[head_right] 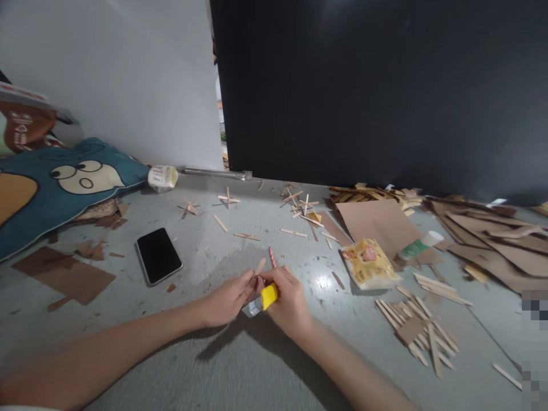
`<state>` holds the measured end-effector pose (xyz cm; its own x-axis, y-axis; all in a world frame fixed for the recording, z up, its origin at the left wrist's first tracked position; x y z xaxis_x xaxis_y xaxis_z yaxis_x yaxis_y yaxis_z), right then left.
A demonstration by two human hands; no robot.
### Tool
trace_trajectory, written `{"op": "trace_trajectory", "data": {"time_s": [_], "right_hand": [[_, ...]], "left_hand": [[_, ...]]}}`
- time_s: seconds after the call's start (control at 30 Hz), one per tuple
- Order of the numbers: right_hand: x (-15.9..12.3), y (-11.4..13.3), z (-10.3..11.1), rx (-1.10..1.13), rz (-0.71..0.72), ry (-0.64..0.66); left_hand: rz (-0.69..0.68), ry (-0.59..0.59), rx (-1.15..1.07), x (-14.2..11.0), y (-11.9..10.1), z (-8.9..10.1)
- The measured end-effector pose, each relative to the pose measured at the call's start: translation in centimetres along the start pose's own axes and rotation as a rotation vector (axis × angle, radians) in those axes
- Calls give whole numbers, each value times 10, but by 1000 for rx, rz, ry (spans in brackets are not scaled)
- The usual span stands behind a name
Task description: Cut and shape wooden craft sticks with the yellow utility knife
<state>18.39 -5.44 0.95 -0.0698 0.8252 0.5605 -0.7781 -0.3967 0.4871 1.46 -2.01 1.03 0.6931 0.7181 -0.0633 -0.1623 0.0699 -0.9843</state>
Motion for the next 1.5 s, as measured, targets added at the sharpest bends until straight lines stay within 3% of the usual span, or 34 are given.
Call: {"op": "trace_trajectory", "data": {"time_s": [0.6,1.0,1.1,1.23,1.5], "right_hand": [[-9,-1,-4,113,-130,65],[5,-7,6,5,17,91],[10,-15,10,-73,44,62],[17,-36,13,-151,-75,1],[21,-58,14,-330,-118,27]], "left_hand": [[-53,39,105,2,1,-1],[-47,28,-73,2,-1,0],[-25,15,-116,2,-2,0],[-41,7,-105,2,-4,1],[-38,-14,-282,5,7,3]]}}
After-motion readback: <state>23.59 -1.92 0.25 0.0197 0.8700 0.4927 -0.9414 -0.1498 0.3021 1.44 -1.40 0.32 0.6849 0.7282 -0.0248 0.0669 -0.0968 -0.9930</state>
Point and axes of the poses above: each hand's wrist, its own x-axis towards the middle knuckle, its own z-axis out of the back of the hand, y = z × x, the point moved 2 cm from there along x, towards the middle knuckle, and after that the axes turned 15 degrees about -x, right-handed, at the moved point
